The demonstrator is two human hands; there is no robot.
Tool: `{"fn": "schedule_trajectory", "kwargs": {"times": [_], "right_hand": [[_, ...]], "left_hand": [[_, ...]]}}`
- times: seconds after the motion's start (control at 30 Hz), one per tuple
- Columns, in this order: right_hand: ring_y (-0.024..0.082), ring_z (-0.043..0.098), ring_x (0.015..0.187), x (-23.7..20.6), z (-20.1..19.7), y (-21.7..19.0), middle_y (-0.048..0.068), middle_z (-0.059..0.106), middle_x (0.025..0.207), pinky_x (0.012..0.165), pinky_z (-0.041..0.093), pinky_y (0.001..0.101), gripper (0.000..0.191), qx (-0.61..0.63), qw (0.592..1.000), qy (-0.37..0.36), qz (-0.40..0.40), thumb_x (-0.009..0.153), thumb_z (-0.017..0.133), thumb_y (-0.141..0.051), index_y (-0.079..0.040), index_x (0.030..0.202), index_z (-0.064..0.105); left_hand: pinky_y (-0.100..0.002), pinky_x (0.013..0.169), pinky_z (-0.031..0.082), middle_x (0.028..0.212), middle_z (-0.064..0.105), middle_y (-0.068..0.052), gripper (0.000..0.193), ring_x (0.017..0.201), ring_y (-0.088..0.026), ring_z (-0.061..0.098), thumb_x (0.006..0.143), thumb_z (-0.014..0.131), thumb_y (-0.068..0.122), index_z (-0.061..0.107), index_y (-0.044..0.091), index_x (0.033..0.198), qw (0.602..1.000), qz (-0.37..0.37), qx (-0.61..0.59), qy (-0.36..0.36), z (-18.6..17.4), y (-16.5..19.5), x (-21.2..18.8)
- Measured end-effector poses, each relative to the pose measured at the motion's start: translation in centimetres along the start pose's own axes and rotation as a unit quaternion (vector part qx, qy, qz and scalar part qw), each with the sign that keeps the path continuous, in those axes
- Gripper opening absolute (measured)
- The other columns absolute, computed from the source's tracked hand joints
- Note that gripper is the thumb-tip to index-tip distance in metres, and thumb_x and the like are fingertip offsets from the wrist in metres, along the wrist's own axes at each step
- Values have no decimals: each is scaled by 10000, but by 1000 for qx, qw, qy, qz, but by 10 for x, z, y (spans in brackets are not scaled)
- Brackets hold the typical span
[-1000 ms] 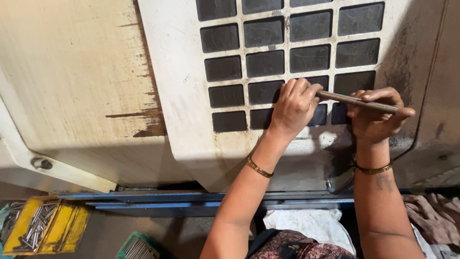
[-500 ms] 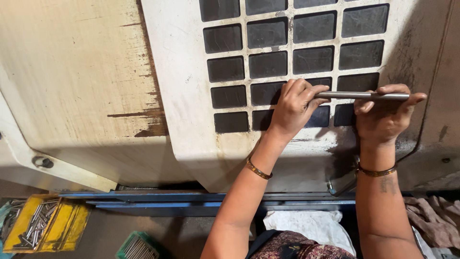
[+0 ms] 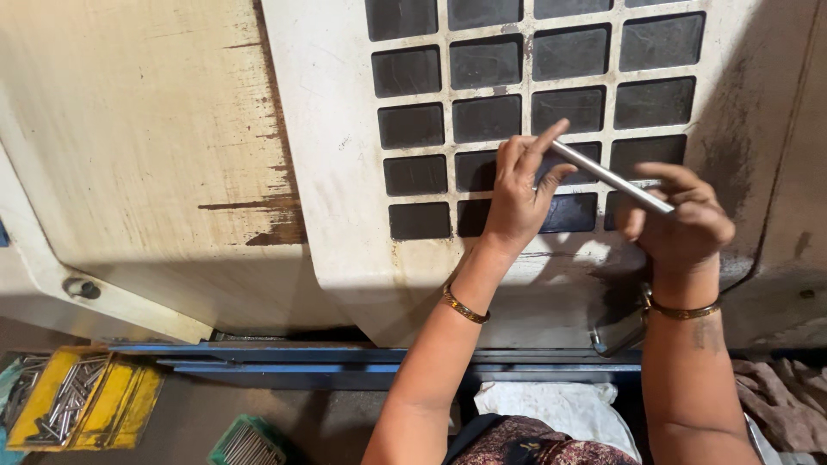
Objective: The person uses a metal rod to scrape and clean a white surface with a grid of dark squares. They repeatedly wipe the surface with a cloth and continue scraping different areas of the grid.
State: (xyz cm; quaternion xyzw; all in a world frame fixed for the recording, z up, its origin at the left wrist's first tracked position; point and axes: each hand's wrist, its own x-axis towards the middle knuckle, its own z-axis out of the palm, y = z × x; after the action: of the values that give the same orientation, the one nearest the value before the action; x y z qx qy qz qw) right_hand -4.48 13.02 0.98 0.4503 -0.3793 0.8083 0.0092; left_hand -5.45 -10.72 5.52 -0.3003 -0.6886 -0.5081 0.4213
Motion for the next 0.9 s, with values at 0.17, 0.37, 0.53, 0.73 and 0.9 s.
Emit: {"fn": "schedule_trajectory", "kwargs": {"times": [0.17, 0.37, 0.53, 0.73, 0.9], "right_hand": [[261, 719, 756, 8, 25, -3, 261, 717, 868, 627, 568, 337, 662, -26, 996, 9, 83, 907, 681, -24, 183, 1504, 481], [273, 718, 814, 11, 26, -5, 255, 717, 900, 622, 569, 336, 699, -38, 993, -9, 110, 870, 700, -8, 152, 1510, 469], [261, 712, 797, 6, 21, -5, 242, 708, 899, 639, 564, 333, 706, -44, 994, -2, 101, 869, 717, -36, 155, 1507, 485], [202, 732, 683, 5, 9, 0, 210, 755, 867, 539, 566, 271, 537, 18, 1000, -3, -20, 1017, 722, -289, 97, 1376, 621], [181, 728, 767, 3, 5, 6, 161, 742, 941, 602, 581, 254, 723, 17, 989, 104, -107, 855, 833, -384, 0, 1436, 640]], "left_hand": [[-310, 988, 507, 1184, 584, -35, 519, 1059, -188, 576, 1006, 705, 212, 540, 146, 1494, 998, -42, -36, 9, -8, 4, -3], [-299, 1023, 522, 1270, 614, -18, 495, 1113, -180, 596, 999, 709, 190, 556, 160, 1468, 998, -35, -54, 10, -9, 6, 0], [-318, 1040, 533, 1262, 633, -25, 494, 1124, -187, 600, 964, 740, 186, 584, 153, 1431, 998, -41, -36, 12, -8, 6, 0], [-360, 1032, 534, 1169, 648, -47, 415, 1151, -233, 621, 890, 780, 252, 602, 76, 1220, 1000, -22, -6, 16, -3, 3, 1], [-377, 962, 538, 998, 684, -45, 311, 1012, -246, 663, 861, 813, 246, 614, 79, 1033, 999, 13, 44, -22, -1, 0, 1]]}}
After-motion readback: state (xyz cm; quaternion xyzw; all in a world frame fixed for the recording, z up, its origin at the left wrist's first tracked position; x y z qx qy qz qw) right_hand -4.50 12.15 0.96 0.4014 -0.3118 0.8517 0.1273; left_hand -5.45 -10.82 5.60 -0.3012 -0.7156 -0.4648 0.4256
